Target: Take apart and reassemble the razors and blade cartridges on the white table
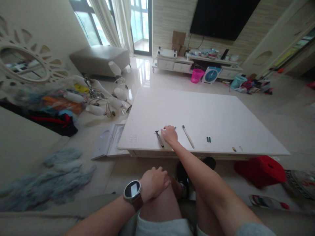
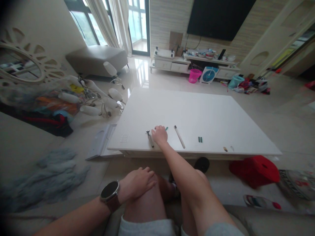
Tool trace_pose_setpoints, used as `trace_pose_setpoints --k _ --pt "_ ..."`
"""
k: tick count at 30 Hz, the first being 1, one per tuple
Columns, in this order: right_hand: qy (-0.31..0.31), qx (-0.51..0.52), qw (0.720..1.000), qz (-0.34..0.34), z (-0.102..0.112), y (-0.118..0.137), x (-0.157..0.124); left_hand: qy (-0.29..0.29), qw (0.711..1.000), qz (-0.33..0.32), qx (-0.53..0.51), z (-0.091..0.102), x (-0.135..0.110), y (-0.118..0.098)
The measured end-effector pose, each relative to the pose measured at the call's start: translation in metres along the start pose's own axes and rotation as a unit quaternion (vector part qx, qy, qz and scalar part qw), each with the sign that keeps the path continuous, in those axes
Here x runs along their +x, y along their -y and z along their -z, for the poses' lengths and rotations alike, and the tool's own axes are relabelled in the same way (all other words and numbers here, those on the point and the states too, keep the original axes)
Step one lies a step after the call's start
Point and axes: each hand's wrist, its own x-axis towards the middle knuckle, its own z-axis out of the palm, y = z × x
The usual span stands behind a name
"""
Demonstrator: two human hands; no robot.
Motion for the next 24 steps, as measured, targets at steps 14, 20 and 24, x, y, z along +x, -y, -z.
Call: trace_pose_setpoints --k 14,20,24 --pt "0.085 -0.027 0.995 0.055 0.045 -0.087 -0.016 -0.014 1.000 -0.006 -0.015 -0.004 0.001 0.003" --pt "0.064 0.048 0.982 0.172 0.072 -0.065 -0.030 -0.134 0.942 0.035 -0.306 0.011 0.020 0.006" --pt "-0.057 0.125 0.933 0.332 0.092 -0.037 -0.055 -0.174 0.697 0.097 -0.689 0.029 0.036 0.006"
